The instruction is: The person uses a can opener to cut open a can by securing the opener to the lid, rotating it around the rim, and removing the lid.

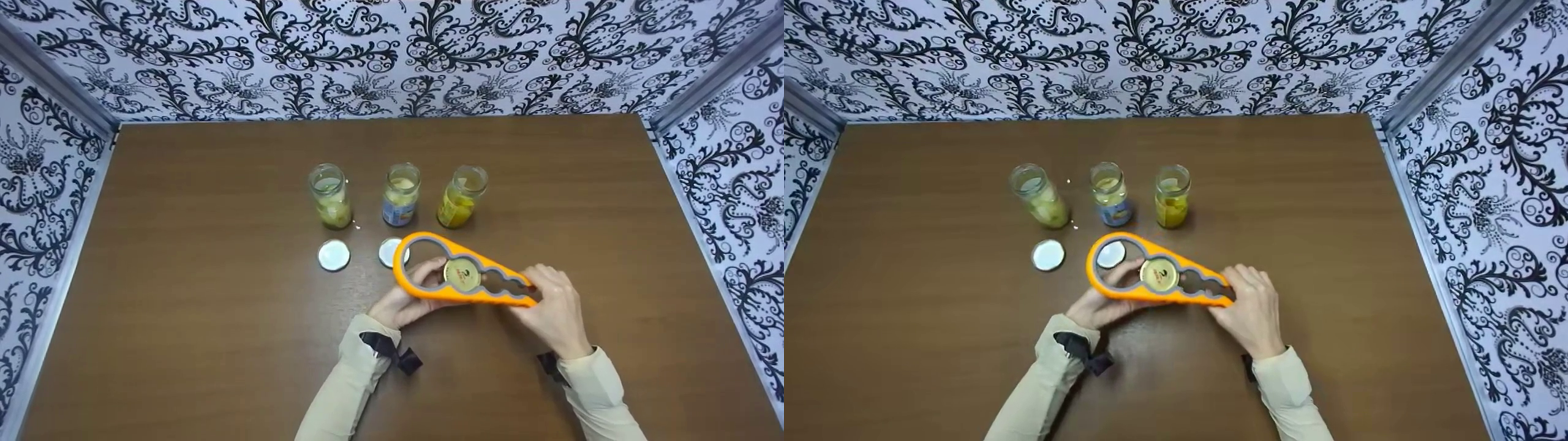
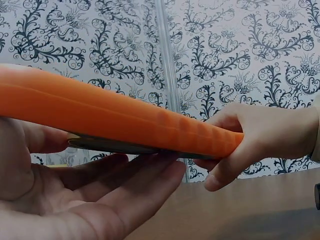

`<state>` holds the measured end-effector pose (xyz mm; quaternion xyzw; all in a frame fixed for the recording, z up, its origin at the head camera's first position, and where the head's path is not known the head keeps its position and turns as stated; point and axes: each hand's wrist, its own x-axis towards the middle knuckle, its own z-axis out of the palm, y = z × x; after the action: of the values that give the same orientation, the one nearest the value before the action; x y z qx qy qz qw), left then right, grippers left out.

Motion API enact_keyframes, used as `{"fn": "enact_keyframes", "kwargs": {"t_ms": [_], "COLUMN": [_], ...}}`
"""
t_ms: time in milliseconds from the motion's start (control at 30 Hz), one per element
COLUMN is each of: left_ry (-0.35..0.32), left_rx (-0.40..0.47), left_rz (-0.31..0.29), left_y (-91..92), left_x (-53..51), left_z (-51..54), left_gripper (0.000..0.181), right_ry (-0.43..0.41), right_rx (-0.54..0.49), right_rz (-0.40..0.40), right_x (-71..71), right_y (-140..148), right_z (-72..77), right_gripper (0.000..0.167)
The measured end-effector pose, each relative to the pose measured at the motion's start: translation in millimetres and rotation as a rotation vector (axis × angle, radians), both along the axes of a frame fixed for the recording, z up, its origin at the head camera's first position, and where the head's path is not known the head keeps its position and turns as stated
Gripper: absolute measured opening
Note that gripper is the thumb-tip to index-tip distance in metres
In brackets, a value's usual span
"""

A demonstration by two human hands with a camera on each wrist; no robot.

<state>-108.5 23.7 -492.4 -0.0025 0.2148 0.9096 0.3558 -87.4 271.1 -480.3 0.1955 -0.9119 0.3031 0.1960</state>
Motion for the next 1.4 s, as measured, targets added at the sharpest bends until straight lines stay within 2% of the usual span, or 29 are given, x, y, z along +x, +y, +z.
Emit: {"fn": "enact_keyframes", "kwargs": {"t_ms": [167,300,433,533,667,767,933,1100,1267,1400], "left_ry": [0.003,-0.031,-0.061,-0.015,0.073,0.110,0.136,0.180,0.254,0.364], "left_rx": [0.031,-0.031,-0.093,-0.092,-0.053,-0.068,-0.162,-0.317,-0.469,-0.598], "left_rz": [-0.029,0.021,0.069,0.056,0.016,0.004,0.024,0.055,0.053,0.067], "left_y": [0.6,2.4,3.4,4.5,6.9,7.8,7.7,10.9,14.9,16.0], "left_x": [3.0,6.4,8.0,6.8,3.6,1.8,-1.4,-6.8,-15.1,-24.4], "left_z": [-1.8,-4.1,-7.6,-10.3,-13.0,-14.2,-13.0,-9.6,-6.4,-4.7], "left_gripper": [0.026,0.015,0.038,0.050,0.036,0.028,0.029,0.036,0.041,0.040], "right_ry": [-0.032,-0.034,-0.028,-0.027,-0.046,-0.053,-0.047,-0.050,-0.064,-0.072], "right_rx": [-0.018,-0.023,-0.040,-0.072,-0.129,-0.151,-0.153,-0.153,-0.162,-0.167], "right_rz": [0.051,0.073,0.076,0.067,0.046,0.031,0.013,-0.007,-0.048,-0.065], "right_x": [-1.1,0.5,2.7,4.0,5.6,6.5,7.1,7.8,10.8,11.6], "right_y": [2,5,8,9,12,16,21,25,28,30], "right_z": [1.0,1.6,2.8,5.1,9.4,12.1,14.5,16.3,19.0,21.5], "right_gripper": [0.035,0.038,0.040,0.040,0.038,0.037,0.036,0.038,0.036,0.036]}}
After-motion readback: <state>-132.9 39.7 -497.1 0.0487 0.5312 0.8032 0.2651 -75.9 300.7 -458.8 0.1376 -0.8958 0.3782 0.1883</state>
